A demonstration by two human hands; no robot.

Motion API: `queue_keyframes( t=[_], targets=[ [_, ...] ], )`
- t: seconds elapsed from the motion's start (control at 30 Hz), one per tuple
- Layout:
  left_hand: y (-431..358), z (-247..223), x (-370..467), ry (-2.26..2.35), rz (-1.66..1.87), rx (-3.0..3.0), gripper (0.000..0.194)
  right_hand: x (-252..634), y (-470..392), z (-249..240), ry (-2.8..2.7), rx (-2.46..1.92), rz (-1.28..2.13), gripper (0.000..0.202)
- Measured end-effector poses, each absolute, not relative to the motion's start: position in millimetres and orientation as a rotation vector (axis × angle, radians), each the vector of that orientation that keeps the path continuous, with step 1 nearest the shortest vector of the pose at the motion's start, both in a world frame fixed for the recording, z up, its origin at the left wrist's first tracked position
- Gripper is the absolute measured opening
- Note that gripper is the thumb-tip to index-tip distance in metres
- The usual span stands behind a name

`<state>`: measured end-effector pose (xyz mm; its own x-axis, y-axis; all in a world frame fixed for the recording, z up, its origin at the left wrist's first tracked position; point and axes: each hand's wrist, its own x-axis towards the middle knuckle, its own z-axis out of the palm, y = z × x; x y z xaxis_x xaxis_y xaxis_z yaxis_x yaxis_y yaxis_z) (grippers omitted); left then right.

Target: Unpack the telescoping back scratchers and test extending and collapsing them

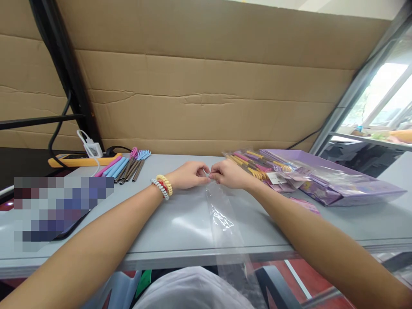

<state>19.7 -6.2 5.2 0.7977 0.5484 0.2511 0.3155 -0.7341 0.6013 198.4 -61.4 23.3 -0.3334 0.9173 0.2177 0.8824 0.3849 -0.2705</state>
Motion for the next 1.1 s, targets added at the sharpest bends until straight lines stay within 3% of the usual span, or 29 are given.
queue_keyframes(
  t=[0.23,0.4,0.5,0.67,0.8,1.1],
  targets=[
    [-3.4,8.4,22.5,0.895,0.701,2.481,0.014,195.2,-60.7,12.3,-2.126,-1.543,0.212,0.022],
    [7.8,14.8,13.6,1.240,0.834,2.360,0.012,194.3,-65.5,7.8,-2.111,-1.537,0.230,0.073],
    [16.6,17.4,4.4,1.455,0.915,2.223,0.012,194.8,-71.4,10.0,-2.255,-1.580,0.222,0.090],
    [37.1,17.3,-13.0,1.590,1.219,1.906,0.013,197.3,-75.2,15.3,-2.367,-1.748,0.234,0.073],
    [44.7,20.0,-19.0,1.376,1.395,1.516,0.011,201.0,-74.0,17.0,-2.427,-1.849,0.143,0.061],
    [31.1,33.8,-14.6,0.995,1.567,1.026,0.021,196.1,-76.7,18.8,-2.379,-1.797,-0.034,0.085]
  ],
)
